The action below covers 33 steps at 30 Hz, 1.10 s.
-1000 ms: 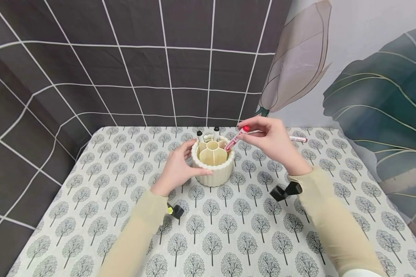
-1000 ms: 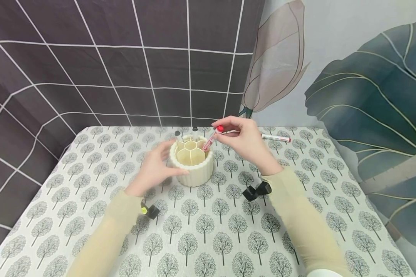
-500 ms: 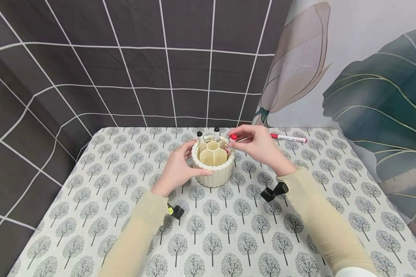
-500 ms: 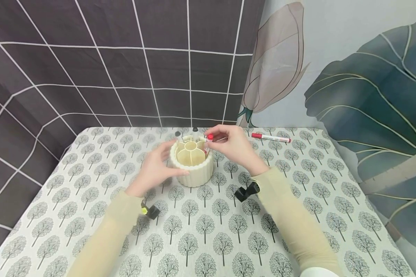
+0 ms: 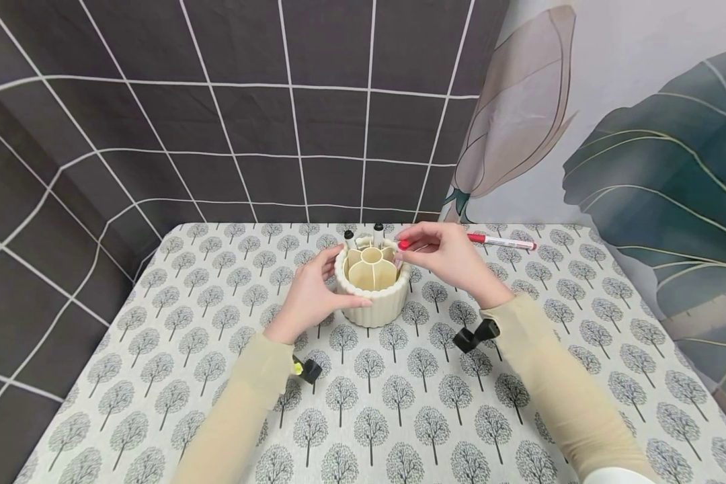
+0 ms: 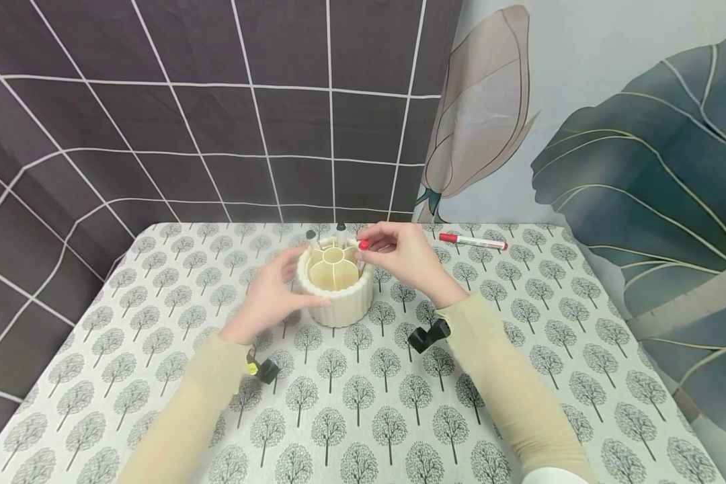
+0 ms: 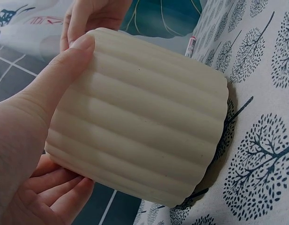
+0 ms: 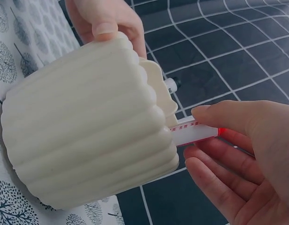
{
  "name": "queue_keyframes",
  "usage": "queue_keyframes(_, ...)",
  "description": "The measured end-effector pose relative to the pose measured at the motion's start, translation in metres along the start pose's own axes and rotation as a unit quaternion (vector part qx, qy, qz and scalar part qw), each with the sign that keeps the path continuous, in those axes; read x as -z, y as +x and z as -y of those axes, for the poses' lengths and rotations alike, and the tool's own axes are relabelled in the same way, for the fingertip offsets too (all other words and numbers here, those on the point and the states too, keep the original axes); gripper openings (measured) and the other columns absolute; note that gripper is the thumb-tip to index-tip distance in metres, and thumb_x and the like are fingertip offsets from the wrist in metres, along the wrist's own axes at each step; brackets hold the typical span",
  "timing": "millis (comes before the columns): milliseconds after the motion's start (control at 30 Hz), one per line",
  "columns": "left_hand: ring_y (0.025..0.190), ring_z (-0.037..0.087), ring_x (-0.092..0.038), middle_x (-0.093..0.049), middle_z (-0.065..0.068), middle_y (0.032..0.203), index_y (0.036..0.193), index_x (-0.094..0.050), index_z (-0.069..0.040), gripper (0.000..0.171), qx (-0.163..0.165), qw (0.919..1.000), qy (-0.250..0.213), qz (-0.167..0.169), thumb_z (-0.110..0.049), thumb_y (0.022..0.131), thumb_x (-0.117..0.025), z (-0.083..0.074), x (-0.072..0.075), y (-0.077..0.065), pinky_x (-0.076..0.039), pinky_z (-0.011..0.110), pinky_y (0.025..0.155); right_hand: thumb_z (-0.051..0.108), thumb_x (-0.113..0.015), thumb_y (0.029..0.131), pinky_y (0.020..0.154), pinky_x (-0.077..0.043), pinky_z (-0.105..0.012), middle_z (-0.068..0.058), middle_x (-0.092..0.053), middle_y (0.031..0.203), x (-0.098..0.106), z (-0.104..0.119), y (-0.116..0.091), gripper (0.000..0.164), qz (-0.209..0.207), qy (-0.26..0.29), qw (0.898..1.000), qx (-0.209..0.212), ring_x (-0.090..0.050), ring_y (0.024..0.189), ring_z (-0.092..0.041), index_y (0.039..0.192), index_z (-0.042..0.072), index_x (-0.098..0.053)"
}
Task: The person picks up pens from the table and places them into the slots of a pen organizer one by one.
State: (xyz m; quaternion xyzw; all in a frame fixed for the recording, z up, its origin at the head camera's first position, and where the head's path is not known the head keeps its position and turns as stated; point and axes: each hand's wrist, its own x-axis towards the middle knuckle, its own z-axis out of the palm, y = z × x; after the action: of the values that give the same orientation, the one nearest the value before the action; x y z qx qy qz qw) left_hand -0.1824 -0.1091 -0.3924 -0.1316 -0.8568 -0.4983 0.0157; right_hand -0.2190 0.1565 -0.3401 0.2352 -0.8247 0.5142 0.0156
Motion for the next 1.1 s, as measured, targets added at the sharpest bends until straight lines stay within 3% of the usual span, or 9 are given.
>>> queue_keyframes(233, 0.132, 0.026, -0.052, -0.048, 0.007, 0.152, 0.157, -0.035, -0.012, 0.127, -0.013, 0.9998, 0.011, 0.012, -0.059, 0.055, -0.095, 0.005, 0.000, 0.004, -0.044, 0.042, 0.109, 0.011, -0.083, 0.087, 0.079, -0.060, -0.028, -0.007, -0.075, 0.101, 0.009, 0.001, -0.003, 0.028, -0.016, 0.019, 1.000, 0.015, -0.071, 0.089, -0.021, 0.112, 0.001, -0.074)
queue_keyframes(400, 0.140, 0.026, -0.043, -0.035, 0.006, 0.161, 0.163, -0.022, -0.016, 0.138, -0.022, 0.9986, 0.007, 0.047, -0.057, 0.055, -0.096, 0.013, 0.005, 0.012, -0.036, 0.042, 0.114, 0.013, -0.082, 0.089, 0.079, -0.059, -0.025, -0.010, -0.074, 0.104, 0.028, 0.004, -0.007, 0.027, -0.059, 0.005, 0.998, 0.010, -0.071, 0.090, -0.018, 0.113, 0.004, -0.075)
queue_keyframes(600, 0.143, 0.023, -0.038, -0.031, 0.006, 0.163, 0.164, -0.017, -0.015, 0.140, 0.007, 0.9947, -0.036, 0.096, -0.048, 0.055, -0.100, 0.015, 0.012, 0.021, -0.030, 0.040, 0.118, 0.020, -0.082, 0.089, 0.076, -0.058, -0.023, -0.004, -0.076, 0.104, 0.061, -0.002, -0.016, 0.029, -0.115, -0.019, 0.993, -0.017, -0.072, 0.086, -0.014, 0.114, 0.007, -0.075)
queue_keyframes(733, 0.140, 0.023, -0.043, -0.036, 0.011, 0.160, 0.163, -0.018, -0.009, 0.138, 0.010, 0.9927, -0.039, 0.114, -0.041, 0.058, -0.101, 0.013, 0.012, 0.024, -0.033, 0.039, 0.117, 0.033, -0.081, 0.090, 0.076, -0.055, -0.021, 0.002, -0.075, 0.108, 0.085, -0.017, -0.025, 0.036, -0.139, -0.057, 0.987, -0.062, -0.070, 0.090, -0.013, 0.119, 0.012, -0.074)
queue_keyframes(933, 0.137, 0.024, -0.046, -0.042, 0.012, 0.156, 0.162, -0.021, -0.006, 0.133, 0.018, 0.9926, -0.048, 0.110, -0.035, 0.060, -0.101, 0.011, 0.011, 0.023, -0.033, 0.041, 0.116, 0.041, -0.078, 0.091, 0.081, -0.051, -0.016, 0.006, -0.073, 0.113, 0.120, -0.049, -0.038, 0.043, -0.170, -0.082, 0.975, -0.118, -0.065, 0.098, -0.007, 0.124, 0.015, -0.072)
queue_keyframes(1033, 0.137, 0.025, -0.046, -0.042, 0.011, 0.156, 0.161, -0.022, -0.006, 0.133, 0.016, 0.9934, -0.051, 0.101, -0.038, 0.059, -0.100, 0.012, 0.009, 0.020, -0.033, 0.042, 0.117, 0.041, -0.076, 0.093, 0.081, -0.049, -0.013, -0.002, -0.072, 0.120, 0.132, -0.070, -0.044, 0.048, -0.183, -0.098, 0.968, -0.141, -0.064, 0.103, -0.007, 0.128, 0.009, -0.069)
queue_keyframes(1100, 0.137, 0.026, -0.047, -0.042, 0.010, 0.157, 0.161, -0.024, -0.007, 0.133, 0.011, 0.9943, -0.045, 0.096, -0.043, 0.058, -0.100, 0.014, 0.007, 0.017, -0.034, 0.043, 0.116, 0.042, -0.073, 0.094, 0.082, -0.049, -0.014, -0.010, -0.069, 0.126, 0.138, -0.084, -0.050, 0.052, -0.186, -0.117, 0.962, -0.160, -0.063, 0.111, -0.014, 0.131, 0.006, -0.067)
